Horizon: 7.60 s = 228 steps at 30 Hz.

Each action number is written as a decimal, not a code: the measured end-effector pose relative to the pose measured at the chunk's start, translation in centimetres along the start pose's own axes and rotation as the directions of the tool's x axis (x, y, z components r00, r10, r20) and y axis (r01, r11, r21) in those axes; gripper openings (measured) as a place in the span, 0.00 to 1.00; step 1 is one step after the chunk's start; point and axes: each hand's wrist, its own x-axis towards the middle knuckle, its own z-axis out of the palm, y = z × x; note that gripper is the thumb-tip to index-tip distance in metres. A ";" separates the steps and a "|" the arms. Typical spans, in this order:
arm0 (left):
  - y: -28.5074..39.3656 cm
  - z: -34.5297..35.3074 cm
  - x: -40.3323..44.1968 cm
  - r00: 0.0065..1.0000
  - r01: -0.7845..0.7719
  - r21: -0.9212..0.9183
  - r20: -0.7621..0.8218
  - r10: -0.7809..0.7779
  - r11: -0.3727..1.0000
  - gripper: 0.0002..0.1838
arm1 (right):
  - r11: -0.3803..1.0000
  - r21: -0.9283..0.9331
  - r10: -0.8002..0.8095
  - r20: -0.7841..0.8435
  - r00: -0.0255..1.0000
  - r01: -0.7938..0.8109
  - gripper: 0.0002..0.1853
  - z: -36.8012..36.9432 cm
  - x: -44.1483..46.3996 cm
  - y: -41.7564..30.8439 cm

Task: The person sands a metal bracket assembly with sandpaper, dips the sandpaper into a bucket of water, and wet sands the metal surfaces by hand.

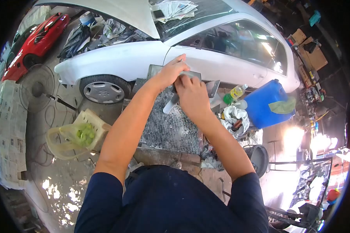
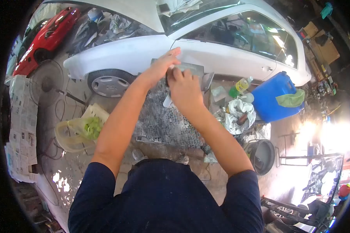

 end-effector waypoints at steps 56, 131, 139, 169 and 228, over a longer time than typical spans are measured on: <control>-0.8 -1.9 3.1 0.997 0.060 0.021 0.051 -0.061 0.998 0.51 | 0.999 0.017 -0.033 -0.006 0.999 0.033 0.13 0.0 1.9 -0.8; 1.4 -0.1 -0.4 0.997 0.039 0.060 -0.063 -0.036 0.997 0.46 | 0.996 0.050 0.074 0.002 0.997 -0.074 0.13 0.4 1.0 -0.9; 1.2 0.6 0.3 0.995 0.042 0.089 -0.097 -0.033 0.995 0.48 | 0.996 0.044 0.073 0.018 0.997 -0.074 0.14 -0.6 -0.3 -1.7; 0.8 2.4 1.7 0.992 0.094 0.141 -0.093 -0.082 0.985 0.46 | 0.992 0.013 0.128 0.040 0.991 -0.129 0.11 0.9 0.4 1.1; 2.5 3.9 2.8 0.948 -0.197 0.084 -0.238 0.211 0.977 0.26 | 0.996 0.043 0.073 0.014 0.997 -0.074 0.09 -0.1 0.0 1.2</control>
